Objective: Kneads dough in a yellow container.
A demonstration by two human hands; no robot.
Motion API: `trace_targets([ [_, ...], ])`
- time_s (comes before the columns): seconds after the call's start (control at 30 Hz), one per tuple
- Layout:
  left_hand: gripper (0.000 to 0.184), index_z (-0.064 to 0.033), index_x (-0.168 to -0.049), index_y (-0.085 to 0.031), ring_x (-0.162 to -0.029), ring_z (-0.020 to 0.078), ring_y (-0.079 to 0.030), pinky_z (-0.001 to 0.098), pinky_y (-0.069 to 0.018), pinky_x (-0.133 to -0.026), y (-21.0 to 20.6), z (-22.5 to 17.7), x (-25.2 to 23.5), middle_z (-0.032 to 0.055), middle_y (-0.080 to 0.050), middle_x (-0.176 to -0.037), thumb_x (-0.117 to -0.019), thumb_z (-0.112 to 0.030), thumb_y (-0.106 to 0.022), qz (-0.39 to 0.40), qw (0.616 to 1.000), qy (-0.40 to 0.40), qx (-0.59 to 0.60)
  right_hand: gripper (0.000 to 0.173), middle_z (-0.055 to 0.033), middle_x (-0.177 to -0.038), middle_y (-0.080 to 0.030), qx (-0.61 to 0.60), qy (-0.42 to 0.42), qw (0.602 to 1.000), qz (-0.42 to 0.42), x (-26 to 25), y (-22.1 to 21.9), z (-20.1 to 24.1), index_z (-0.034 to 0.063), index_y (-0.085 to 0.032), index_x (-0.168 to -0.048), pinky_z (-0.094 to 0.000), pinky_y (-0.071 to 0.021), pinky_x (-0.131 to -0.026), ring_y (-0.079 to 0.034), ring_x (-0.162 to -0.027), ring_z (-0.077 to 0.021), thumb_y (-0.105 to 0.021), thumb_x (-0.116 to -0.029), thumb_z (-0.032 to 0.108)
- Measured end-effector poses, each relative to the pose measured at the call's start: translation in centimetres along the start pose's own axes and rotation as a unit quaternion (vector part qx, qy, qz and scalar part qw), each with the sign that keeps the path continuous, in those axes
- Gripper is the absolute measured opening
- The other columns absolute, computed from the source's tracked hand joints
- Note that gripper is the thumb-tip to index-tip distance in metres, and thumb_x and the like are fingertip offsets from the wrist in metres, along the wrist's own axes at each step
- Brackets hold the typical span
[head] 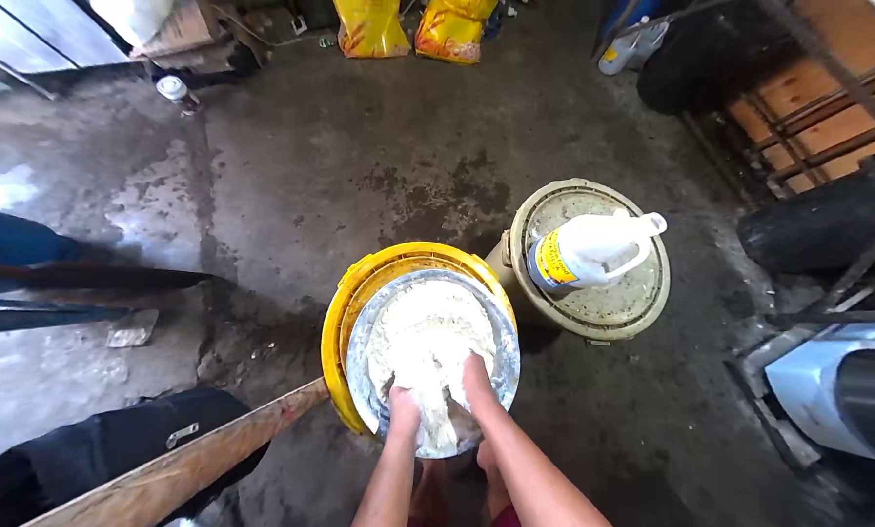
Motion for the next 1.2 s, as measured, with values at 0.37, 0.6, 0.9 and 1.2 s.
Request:
trace_targets([
  [0.37, 0.062, 0.0009, -0.143, -0.052, -0.132, 0.0381, -0.056, 0.0565, -0.0462, -0.108, 1.1, -4.8, 4.3, 0.0247, -0.055, -0.143, -0.0942, -0.033, -0.068, 0.079, 0.866, 0.020, -0.493, 0.044, -0.0297, -0.147, -0.052, 0.220, 0.024, 0.974, 0.041, -1.3, 6.9, 3.9, -0.0119, -0.046, -0.145, -0.0465, -0.0392, -0.118, -0.050, -0.140, -0.0377, -0.047, -0.1047, 0.005],
  [0.6, 0.043, -0.0042, -0.140, -0.056, -0.121, 0.0398, -0.063, 0.0594, -0.0535, -0.094, -3.5, -0.5, 5.1, 0.0210, -0.061, -0.136, -0.0986, -0.015, -0.058, 0.116, 0.811, 0.119, -0.561, 0.042, -0.0276, -0.142, -0.057, 0.327, 0.110, 0.934, 0.091, -7.8, 7.2, 7.8, -0.0088, -0.054, -0.140, -0.0513, -0.0436, -0.113, -0.055, -0.135, -0.0381, -0.041, -0.1090, 0.016],
  [0.9, 0.054, 0.0076, -0.139, -0.054, -0.139, 0.0390, -0.048, 0.0495, -0.0382, -0.117, -4.3, -1.7, 4.7, 0.0294, -0.049, -0.147, -0.0940, -0.017, -0.069, -0.078, 0.942, 0.025, -0.324, 0.033, -0.0255, -0.133, -0.063, 0.361, 0.179, 0.890, 0.214, -4.4, 6.9, 3.0, -0.0041, -0.064, -0.130, -0.0496, -0.0445, -0.112, -0.058, -0.131, -0.0369, -0.050, -0.1048, 0.012],
  [1.2, 0.049, 0.0003, -0.148, -0.049, -0.143, 0.0364, -0.046, 0.0514, -0.0387, -0.117, 0.3, -6.8, -2.2, 0.0233, -0.046, -0.154, -0.1005, -0.011, -0.057, -0.083, 0.918, -0.033, -0.386, 0.041, -0.0267, -0.146, -0.054, 0.398, 0.264, 0.855, 0.203, -6.0, 4.9, 12.5, -0.0072, -0.054, -0.141, -0.0491, -0.0396, -0.117, -0.050, -0.140, -0.0367, -0.047, -0.1062, 0.013],
])
Point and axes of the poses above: each hand's wrist, its own x-axis away from the middle knuckle, its own y-axis out of the back of the hand, z = x × y, the point moved 4 cm from there along -x, towards the middle knuckle
